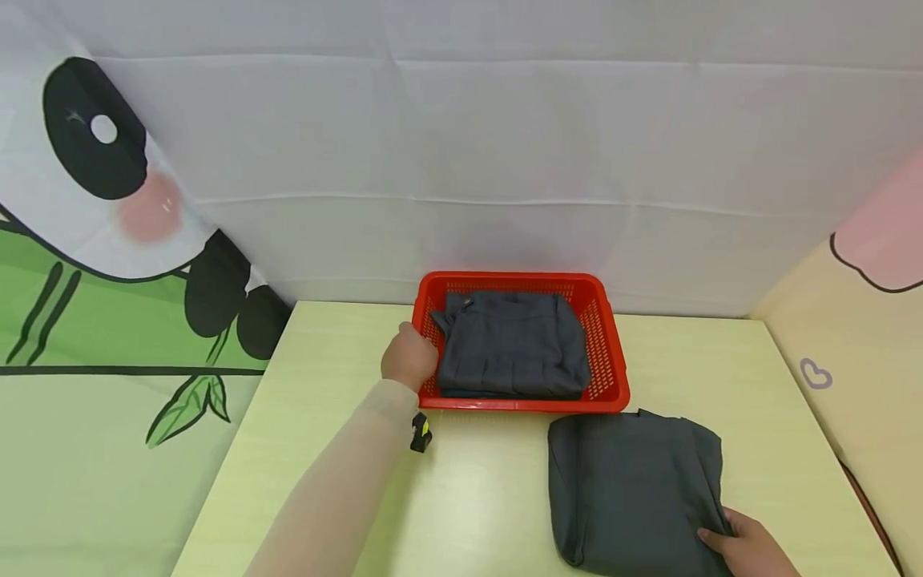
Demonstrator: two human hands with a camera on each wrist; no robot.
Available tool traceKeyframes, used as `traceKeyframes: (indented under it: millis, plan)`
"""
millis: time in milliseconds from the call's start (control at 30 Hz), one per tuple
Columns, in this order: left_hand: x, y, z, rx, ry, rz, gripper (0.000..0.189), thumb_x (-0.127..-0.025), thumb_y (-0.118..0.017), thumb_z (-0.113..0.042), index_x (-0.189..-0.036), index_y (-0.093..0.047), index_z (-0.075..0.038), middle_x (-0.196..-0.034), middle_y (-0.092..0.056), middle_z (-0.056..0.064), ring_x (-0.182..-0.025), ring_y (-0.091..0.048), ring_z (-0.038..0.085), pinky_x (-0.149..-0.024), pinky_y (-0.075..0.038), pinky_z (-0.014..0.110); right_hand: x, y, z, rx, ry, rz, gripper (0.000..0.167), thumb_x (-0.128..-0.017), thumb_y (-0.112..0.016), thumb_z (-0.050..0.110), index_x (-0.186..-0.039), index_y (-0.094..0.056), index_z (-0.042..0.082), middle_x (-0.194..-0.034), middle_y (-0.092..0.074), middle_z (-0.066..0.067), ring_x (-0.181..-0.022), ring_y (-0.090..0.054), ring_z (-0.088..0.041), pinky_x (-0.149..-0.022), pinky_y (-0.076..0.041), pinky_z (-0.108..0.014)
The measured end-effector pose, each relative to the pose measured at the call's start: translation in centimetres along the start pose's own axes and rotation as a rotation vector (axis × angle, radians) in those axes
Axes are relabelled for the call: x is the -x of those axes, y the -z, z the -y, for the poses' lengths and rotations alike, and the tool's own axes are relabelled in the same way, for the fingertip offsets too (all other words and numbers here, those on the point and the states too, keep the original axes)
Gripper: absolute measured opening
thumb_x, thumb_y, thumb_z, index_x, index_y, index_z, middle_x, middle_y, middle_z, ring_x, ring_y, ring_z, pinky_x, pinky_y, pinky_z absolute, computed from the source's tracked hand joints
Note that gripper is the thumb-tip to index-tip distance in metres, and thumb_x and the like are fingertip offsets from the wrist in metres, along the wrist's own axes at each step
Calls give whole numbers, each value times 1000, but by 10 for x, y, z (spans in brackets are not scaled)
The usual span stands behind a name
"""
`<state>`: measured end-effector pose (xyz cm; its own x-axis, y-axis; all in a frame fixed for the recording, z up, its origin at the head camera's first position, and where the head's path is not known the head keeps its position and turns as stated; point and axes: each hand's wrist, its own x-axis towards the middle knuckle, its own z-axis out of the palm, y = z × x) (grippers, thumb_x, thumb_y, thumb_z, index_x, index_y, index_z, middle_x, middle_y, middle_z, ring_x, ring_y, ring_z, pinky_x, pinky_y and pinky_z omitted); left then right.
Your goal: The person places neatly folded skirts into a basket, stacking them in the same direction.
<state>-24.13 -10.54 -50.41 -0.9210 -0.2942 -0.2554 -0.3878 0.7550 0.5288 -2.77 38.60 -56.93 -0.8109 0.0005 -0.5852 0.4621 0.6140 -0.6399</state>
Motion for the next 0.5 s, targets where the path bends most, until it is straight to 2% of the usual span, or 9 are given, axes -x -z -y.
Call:
traceKeyframes:
  millis: [133,300,500]
  plan:
    - [-1,0,2,6,14,-8,44,-100,-61,-23,-131,-46,5,-110,-66,21,-91,-66,33,-87,-59,49,1,-23,17,39,26,-33,50,-98,-68,15,-130,-53,-20,-113,-66,-31,-99,-66,-44,-87,-55,-57]
    - [-2,-1,3,12,4,-13,43,-99,-62,-22,-129,-46,5,-108,-66,20,-90,-66,33,-86,-59,48,3,-50,37,-28,41,-34,38,-95,-67,5,-127,-58,-15,-104,-69,-19,-91,-67,-35,-82,-56,-51]
    - [0,-1,0,2,-2,-5,44,-100,-61,-22,-130,-46,5,-109,-67,21,-91,-66,33,-86,-59,48,5,-71,51,-16,72,-35,27,-92,-70,5,-115,-65,-8,-99,-69,-15,-87,-67,-30,-81,-56,-50]
